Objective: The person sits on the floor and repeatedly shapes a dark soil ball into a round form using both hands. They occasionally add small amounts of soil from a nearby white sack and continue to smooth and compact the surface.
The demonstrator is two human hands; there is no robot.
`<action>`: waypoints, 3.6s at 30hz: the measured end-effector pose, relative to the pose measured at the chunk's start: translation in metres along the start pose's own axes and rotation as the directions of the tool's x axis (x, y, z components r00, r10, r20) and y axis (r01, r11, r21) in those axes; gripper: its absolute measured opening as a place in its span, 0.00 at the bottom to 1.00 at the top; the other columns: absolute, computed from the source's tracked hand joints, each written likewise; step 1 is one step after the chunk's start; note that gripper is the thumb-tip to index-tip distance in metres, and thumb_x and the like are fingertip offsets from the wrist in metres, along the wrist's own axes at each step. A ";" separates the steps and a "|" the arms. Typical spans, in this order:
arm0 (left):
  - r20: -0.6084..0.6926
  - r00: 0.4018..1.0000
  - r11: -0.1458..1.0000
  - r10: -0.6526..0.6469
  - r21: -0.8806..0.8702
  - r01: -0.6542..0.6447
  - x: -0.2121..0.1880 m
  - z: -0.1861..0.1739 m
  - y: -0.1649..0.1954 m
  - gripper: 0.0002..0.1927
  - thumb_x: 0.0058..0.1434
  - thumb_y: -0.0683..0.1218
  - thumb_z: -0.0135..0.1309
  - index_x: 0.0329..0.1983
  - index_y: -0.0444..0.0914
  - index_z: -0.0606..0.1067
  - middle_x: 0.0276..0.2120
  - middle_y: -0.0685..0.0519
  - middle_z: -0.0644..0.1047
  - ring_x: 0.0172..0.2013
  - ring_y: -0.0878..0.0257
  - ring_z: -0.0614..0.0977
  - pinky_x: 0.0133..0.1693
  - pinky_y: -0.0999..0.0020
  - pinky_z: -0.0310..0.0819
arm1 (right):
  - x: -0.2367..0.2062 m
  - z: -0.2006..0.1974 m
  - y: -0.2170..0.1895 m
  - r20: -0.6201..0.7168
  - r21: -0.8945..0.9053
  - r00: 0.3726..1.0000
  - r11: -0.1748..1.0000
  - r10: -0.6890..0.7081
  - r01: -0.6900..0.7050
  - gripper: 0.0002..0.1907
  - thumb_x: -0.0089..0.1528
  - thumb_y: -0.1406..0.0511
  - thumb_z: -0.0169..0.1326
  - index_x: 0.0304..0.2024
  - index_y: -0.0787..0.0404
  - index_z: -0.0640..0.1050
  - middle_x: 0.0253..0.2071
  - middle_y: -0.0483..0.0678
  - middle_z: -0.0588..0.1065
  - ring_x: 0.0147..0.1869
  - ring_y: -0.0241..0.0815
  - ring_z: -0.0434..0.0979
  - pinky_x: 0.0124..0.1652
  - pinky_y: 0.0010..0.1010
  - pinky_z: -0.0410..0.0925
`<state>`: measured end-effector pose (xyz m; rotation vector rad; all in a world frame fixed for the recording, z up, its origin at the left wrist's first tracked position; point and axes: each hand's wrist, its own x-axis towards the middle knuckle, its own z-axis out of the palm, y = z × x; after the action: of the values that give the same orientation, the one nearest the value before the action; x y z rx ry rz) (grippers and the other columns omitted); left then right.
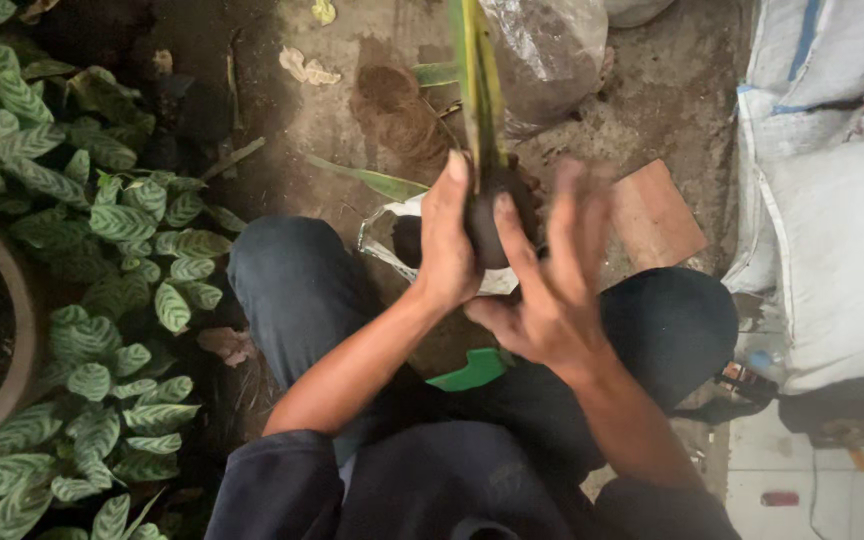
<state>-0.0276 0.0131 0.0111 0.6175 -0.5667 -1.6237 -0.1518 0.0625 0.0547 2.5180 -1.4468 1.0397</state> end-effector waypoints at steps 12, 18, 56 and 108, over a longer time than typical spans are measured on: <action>0.408 0.898 0.810 -0.166 -0.463 0.360 0.005 -0.016 -0.005 0.40 0.67 0.74 0.38 0.59 0.35 0.69 0.50 0.44 0.78 0.49 0.50 0.81 0.54 0.47 0.79 | -0.004 -0.008 -0.001 0.095 -0.046 0.996 0.999 0.001 0.004 0.46 0.63 0.40 0.53 0.68 0.68 0.64 0.71 0.65 0.57 0.75 0.67 0.57 0.73 0.59 0.52; 0.253 0.950 0.865 -0.182 -0.418 0.277 0.012 -0.026 -0.010 0.47 0.71 0.76 0.35 0.60 0.27 0.72 0.50 0.41 0.78 0.51 0.51 0.80 0.56 0.54 0.76 | -0.003 -0.010 -0.003 0.032 -0.129 0.997 0.989 -0.067 0.071 0.47 0.62 0.39 0.49 0.72 0.63 0.60 0.73 0.73 0.49 0.76 0.79 0.51 0.73 0.65 0.48; 0.075 0.993 0.996 -0.089 0.007 0.089 0.006 0.000 0.003 0.32 0.78 0.61 0.38 0.47 0.28 0.78 0.35 0.44 0.80 0.35 0.59 0.80 0.40 0.64 0.75 | 0.005 -0.024 -0.004 0.016 0.009 0.998 0.999 0.053 -0.053 0.45 0.65 0.40 0.52 0.73 0.58 0.59 0.75 0.73 0.45 0.82 0.72 0.41 0.76 0.63 0.43; 0.068 0.917 0.826 -0.394 -0.410 0.386 0.025 0.003 0.016 0.20 0.67 0.58 0.54 0.49 0.38 0.71 0.37 0.47 0.78 0.39 0.54 0.81 0.46 0.52 0.79 | -0.024 0.008 0.011 -0.371 0.326 0.918 0.945 0.138 -0.010 0.49 0.69 0.43 0.47 0.77 0.59 0.39 0.79 0.65 0.52 0.84 0.62 0.51 0.78 0.55 0.48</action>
<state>-0.0201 -0.0136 0.0222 0.4416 -0.0598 -2.0477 -0.1645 0.0711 0.0315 2.2592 -1.3531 1.7989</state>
